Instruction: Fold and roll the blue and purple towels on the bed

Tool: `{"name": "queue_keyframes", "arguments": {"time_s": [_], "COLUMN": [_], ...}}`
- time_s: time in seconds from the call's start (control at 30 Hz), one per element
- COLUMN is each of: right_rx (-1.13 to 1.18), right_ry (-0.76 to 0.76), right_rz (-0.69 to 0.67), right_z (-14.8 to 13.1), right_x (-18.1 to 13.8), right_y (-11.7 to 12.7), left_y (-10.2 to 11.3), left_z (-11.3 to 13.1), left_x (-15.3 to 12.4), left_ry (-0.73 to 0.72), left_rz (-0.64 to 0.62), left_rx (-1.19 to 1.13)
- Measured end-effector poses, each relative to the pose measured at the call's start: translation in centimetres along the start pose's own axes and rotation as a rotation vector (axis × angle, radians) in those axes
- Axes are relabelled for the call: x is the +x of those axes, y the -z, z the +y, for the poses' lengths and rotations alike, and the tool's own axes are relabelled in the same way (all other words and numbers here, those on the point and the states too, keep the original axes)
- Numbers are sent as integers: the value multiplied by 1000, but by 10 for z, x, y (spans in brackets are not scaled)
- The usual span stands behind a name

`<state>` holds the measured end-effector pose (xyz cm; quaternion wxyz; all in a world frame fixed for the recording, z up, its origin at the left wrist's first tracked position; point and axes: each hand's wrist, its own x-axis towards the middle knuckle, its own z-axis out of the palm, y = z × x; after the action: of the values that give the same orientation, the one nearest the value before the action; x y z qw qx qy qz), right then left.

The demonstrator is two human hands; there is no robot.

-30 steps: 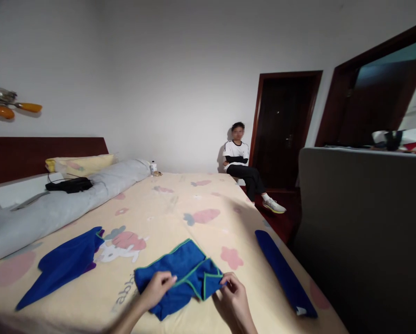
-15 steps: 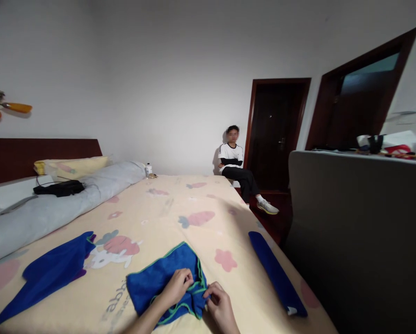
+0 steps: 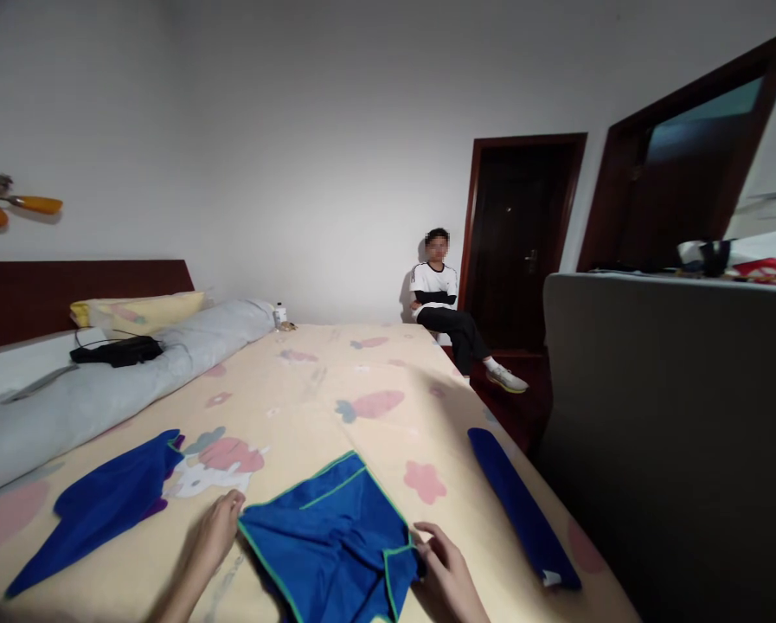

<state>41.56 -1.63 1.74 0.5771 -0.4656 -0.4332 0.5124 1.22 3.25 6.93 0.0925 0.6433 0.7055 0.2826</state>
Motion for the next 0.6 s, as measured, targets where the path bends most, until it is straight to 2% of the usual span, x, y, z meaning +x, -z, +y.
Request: {"name": "queue_keyframes", "arguments": {"time_s": [0.1,0.17,0.2,0.33,0.43,0.5,0.6], "right_rx": [-607,-968,-1071,-1247,-1339,-1377,-1414], "right_ry": [41,61,54,3,-1,13,20], "right_rz": [38,45,47,54,57,62,86], "right_z": [2,0,-1,3,7,6,-2], "right_x": [26,46,55,76,79,80,84], "right_y": [-8,-20,-28,-67,-82,-80,-58], "left_y": [-2,-19,-31,-84,-109,-113,-98], "left_z": [8,30,44,92,108,108,92], "left_x": [-4,-3,-1,3,5,8,24], "left_ry": [-39,-116,-151,-179,-173,-188,-180], "left_rz": [-11,-54,-86,-213,-294,-322,-297], "left_rx": [71,86,91,135,159,164,169]}}
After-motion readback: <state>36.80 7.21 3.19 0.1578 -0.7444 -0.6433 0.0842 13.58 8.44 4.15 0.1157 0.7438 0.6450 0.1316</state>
